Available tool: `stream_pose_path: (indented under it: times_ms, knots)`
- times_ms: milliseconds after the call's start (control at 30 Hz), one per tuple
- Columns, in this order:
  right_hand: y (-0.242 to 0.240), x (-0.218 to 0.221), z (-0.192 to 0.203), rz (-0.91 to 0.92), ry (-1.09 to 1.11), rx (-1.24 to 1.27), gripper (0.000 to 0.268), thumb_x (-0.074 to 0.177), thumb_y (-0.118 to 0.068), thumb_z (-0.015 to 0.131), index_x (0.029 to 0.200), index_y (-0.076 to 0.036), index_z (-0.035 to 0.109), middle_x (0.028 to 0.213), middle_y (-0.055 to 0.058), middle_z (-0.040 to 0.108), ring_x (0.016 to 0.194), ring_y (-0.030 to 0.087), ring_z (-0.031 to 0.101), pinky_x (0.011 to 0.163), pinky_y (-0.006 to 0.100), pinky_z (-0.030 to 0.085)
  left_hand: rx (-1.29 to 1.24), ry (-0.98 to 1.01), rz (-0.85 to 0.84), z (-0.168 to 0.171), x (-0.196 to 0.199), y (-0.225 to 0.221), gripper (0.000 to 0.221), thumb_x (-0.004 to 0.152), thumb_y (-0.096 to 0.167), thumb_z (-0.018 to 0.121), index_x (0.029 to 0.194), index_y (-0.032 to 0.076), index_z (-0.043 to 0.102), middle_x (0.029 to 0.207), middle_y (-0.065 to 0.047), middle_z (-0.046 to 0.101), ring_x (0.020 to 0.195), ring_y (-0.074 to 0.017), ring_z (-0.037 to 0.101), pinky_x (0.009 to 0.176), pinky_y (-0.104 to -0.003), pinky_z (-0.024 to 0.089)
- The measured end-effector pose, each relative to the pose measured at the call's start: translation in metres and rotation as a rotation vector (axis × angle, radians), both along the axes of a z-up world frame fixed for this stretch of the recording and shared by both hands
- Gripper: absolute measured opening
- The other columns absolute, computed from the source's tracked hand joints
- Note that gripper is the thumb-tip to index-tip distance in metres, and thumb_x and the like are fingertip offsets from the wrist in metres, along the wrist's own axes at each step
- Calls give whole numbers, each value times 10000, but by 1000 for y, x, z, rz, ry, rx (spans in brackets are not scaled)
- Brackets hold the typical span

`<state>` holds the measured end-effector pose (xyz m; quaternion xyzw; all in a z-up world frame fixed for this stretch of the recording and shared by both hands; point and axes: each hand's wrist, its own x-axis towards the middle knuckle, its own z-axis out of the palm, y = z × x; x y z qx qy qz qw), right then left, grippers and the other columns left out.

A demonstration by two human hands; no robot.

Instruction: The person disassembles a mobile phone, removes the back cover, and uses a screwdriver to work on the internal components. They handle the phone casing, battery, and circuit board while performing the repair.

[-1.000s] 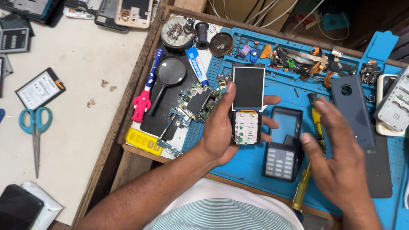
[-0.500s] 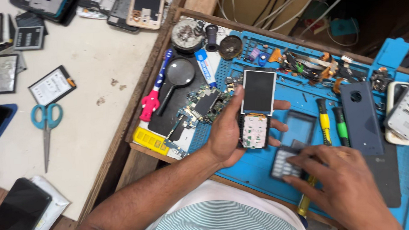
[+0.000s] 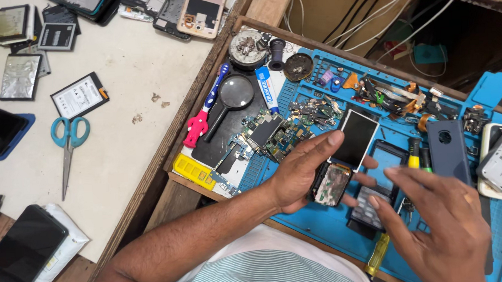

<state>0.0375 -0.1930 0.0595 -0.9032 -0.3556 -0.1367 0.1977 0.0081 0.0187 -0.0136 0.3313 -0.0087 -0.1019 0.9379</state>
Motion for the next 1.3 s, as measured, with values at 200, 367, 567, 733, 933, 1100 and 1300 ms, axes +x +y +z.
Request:
stream_pose_path:
  times_ms: [200, 367, 567, 733, 933, 1100, 1300]
  knots:
    - [26, 11, -1, 107, 6, 86, 862, 649, -280, 885, 1405, -59, 536, 1432, 190, 590, 1298, 364, 592, 1059, 463, 490, 72, -22, -95, -7, -1, -6, 656, 1131, 533, 402, 1479, -14, 503, 1185, -222, 694, 854, -230, 731, 648, -350, 649]
    - [17, 12, -7, 127, 36, 180, 961, 661, -292, 884, 1481, -28, 458, 1441, 173, 579, 1336, 352, 570, 1106, 465, 475, 201, -127, -122, -13, -1, -10, 631, 1133, 465, 429, 1599, 40, 426, 1265, -193, 680, 923, -166, 711, 686, -291, 619]
    - [11, 14, -16, 134, -23, 150, 913, 685, -278, 895, 1467, -26, 497, 1449, 178, 571, 1332, 345, 573, 1097, 465, 477, 326, -202, -68, -7, -6, -9, 641, 1129, 470, 433, 1627, 69, 403, 1290, -169, 677, 991, -146, 699, 717, -265, 608]
    - [9, 17, -18, 151, -70, 123, 846, 704, -274, 892, 1426, -14, 536, 1438, 174, 568, 1323, 346, 573, 1082, 474, 479, 374, -231, -44, -7, -6, -10, 657, 1118, 484, 436, 1626, 69, 403, 1277, -154, 677, 1034, -150, 692, 724, -270, 625]
    - [11, 16, -18, 166, -60, 169, 801, 707, -265, 902, 1398, -49, 559, 1453, 163, 561, 1327, 350, 590, 1083, 463, 503, 384, -242, -35, -5, -7, -9, 648, 1118, 464, 476, 1626, 67, 411, 1278, -168, 673, 1068, -157, 690, 734, -273, 632]
    - [11, 18, -15, 178, -39, 223, 767, 642, -237, 915, 1292, -18, 574, 1405, 182, 572, 1285, 354, 607, 1055, 466, 508, 413, -247, -38, -6, -8, -10, 642, 1113, 453, 490, 1615, 58, 425, 1291, -166, 677, 1096, -163, 695, 718, -270, 631]
    - [6, 18, -19, 179, 166, 488, 580, 665, -146, 898, 1104, -34, 535, 1361, 191, 581, 1320, 315, 590, 1103, 426, 509, 334, -198, -46, -8, -4, -12, 648, 1123, 455, 479, 1631, 56, 415, 1243, -179, 665, 1016, -196, 700, 701, -285, 623]
